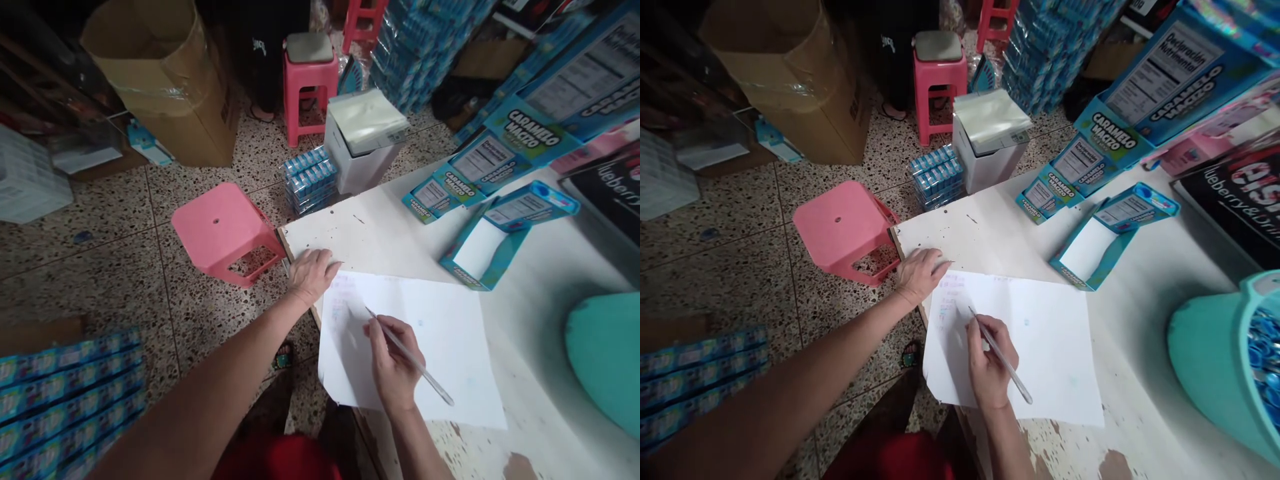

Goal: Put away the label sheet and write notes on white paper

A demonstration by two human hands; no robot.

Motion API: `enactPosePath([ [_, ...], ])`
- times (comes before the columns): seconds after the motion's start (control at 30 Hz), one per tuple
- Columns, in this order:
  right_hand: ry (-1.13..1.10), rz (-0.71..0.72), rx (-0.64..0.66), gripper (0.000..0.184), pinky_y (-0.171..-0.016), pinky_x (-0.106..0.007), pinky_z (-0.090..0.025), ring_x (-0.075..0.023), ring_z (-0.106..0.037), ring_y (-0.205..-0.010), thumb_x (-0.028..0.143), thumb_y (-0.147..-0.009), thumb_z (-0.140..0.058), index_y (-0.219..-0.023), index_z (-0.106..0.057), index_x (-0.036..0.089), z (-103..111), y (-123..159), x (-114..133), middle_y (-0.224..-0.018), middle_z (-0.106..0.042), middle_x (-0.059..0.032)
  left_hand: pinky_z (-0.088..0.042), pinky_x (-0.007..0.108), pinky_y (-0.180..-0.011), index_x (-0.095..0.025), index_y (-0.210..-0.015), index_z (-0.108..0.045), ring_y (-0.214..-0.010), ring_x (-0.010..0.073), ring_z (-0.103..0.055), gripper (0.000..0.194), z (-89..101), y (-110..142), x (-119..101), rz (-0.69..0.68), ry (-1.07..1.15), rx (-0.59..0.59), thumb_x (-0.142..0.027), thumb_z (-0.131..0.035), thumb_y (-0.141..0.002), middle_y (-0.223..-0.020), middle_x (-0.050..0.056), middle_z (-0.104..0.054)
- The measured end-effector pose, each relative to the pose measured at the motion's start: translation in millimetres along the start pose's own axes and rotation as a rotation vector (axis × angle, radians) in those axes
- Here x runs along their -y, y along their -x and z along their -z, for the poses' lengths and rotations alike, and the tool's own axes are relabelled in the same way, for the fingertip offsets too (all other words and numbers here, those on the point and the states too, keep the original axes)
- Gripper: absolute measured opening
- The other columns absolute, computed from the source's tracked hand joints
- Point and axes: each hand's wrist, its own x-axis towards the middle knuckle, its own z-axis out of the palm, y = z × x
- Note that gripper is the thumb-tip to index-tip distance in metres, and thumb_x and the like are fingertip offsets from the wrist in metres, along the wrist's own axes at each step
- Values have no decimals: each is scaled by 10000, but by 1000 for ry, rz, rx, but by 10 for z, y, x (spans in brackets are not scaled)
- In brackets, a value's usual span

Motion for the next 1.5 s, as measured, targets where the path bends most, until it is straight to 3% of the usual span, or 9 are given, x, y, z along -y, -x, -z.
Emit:
enactPosePath([
  [0.17,-46,-62,88,310,-579,-288,-514,-250,-615,-651,460,-917,-654,-921,-582,159,-18,39,-33,-755,-608,-60,-368,331,-745,-185,-930,-560,-879,232,-497,254,7,-3,-8,15,20,-12,-432,-502,-929,-909,50,-599],
  [0.5,104,94,77,278,-514,-251,-457,-195,-567,-539,431,-973,-545,-886,-558,167,-203,20,-233,-682,-576,-19,-365,328,-747,-183,-921,-558,-873,229,-492,249,29,4,-20,14,22,-4,-425,-502,-931,-918,45,-599],
  [0.9,182,179,179,258,-471,-244,-405,-164,-532,-483,377,-971,-517,-803,-549,184,-179,-8,-166,-631,-560,13,-369,335,-719,-187,-893,-564,-848,229,-497,226,17,0,-13,-10,12,-63,-409,-533,-913,-870,25,-605],
  [1.5,243,256,198,253,-473,-234,-377,-146,-520,-472,358,-980,-491,-806,-535,179,-205,-40,-144,-633,-552,24,-362,337,-725,-184,-888,-568,-837,228,-498,218,-11,14,-4,-12,32,-85,-396,-529,-917,-878,38,-604],
])
